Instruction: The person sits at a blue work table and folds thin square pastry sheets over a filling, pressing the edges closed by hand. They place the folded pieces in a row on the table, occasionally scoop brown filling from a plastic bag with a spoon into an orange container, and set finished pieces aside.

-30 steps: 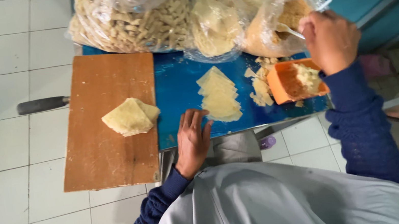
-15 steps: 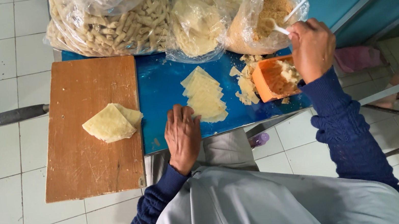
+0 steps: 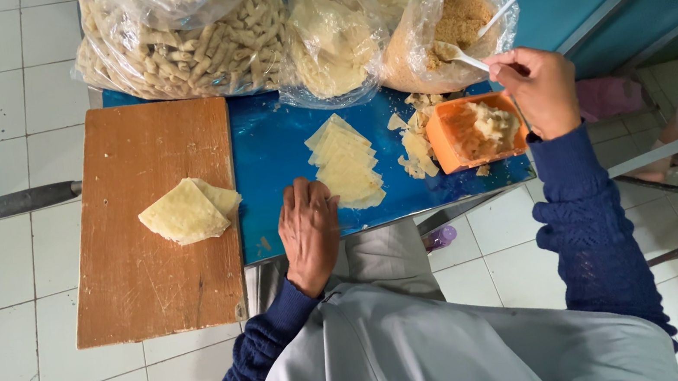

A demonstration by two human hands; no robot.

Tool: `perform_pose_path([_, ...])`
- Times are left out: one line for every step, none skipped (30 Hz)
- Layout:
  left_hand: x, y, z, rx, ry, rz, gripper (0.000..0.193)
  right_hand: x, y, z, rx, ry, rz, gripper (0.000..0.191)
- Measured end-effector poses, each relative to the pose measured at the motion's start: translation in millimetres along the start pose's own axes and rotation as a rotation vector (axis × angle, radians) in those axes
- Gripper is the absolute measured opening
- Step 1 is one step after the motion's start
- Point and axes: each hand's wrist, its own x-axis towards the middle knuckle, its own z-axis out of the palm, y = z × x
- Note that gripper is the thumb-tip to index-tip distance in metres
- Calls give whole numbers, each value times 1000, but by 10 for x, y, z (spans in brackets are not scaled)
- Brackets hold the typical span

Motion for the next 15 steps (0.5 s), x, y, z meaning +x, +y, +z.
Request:
perform_pose_path([0, 3, 4, 5, -4, -8, 19, -4, 11, -16, 73, -12, 12, 15])
perform_pose_path([6, 6, 11, 10, -7, -14, 18, -8, 14, -34, 100, -11, 26, 15])
perform_pose_path([12, 11, 17, 15, -11, -21, 17, -18, 5, -52, 127, -10, 40, 16])
perform_pose_path([11, 15, 21, 3, -8, -13, 16, -35, -11, -67, 153, -10, 55, 17])
perform_pose_path([11, 18, 26, -9, -4, -5, 16, -61, -37, -81, 167, -6, 60, 17])
perform_pose_path([15, 20, 34, -21, 2, 3, 15, -96, -69, -100, 181, -2, 63, 17])
perform_pose_path([20, 21, 41, -34, -1, 2, 15, -137, -107, -116, 195, 0, 67, 17])
perform_pose_path([21, 23, 50, -48, -4, -2, 15, -190, -145, -123, 224, -14, 65, 16])
perform_pose_path([19, 25, 59, -61, -8, -7, 15, -255, -182, -124, 252, -30, 65, 16])
perform_pose_path([20, 23, 68, -85, -8, -12, 15, -329, -213, -115, 282, -45, 68, 16])
perform_pose_path([22, 19, 73, -109, -11, -20, 15, -413, -240, -91, 288, -74, 62, 17])
perform_pose_path([15, 17, 76, -133, -16, -30, 15, -509, -257, -50, 293, -104, 59, 18])
perform_pose_path([9, 15, 77, -160, -5, -39, 16, -610, -265, 4, 299, -133, 55, 19])
perform_pose_path([14, 10, 80, -188, 7, -46, 17, -715, -266, 90, 320, -168, 103, 20])
perform_pose_path([23, 3, 80, -215, 23, -49, 18, -816, -264, 205, 341, -201, 148, 21])
